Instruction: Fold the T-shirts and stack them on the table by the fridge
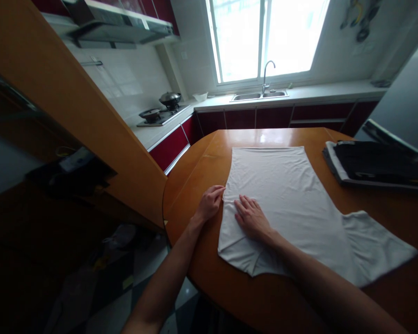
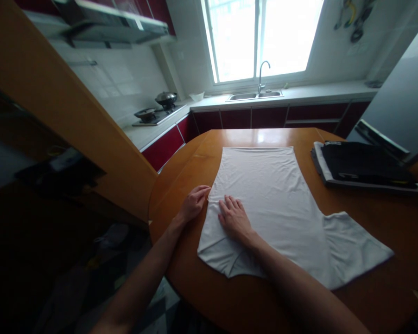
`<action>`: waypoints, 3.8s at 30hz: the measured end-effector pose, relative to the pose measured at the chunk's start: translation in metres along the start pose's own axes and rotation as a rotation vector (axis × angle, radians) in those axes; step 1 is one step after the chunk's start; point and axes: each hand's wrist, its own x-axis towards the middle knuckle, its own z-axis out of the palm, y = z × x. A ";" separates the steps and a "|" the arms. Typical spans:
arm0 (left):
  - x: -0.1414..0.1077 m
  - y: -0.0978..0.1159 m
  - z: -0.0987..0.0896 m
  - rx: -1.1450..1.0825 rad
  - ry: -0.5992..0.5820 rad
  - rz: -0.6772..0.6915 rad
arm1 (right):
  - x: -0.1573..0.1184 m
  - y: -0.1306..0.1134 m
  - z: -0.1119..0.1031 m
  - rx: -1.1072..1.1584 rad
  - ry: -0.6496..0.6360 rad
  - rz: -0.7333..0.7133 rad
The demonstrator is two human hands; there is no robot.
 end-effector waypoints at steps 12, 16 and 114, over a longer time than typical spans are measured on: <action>-0.021 0.037 -0.003 0.053 -0.114 0.060 | 0.003 0.002 0.000 -0.023 0.089 0.112; -0.034 0.038 0.008 0.205 -0.365 0.041 | 0.003 0.006 0.004 -0.021 0.046 0.132; 0.048 0.030 0.027 -0.296 -0.353 -0.134 | -0.201 0.105 -0.122 0.453 0.729 0.765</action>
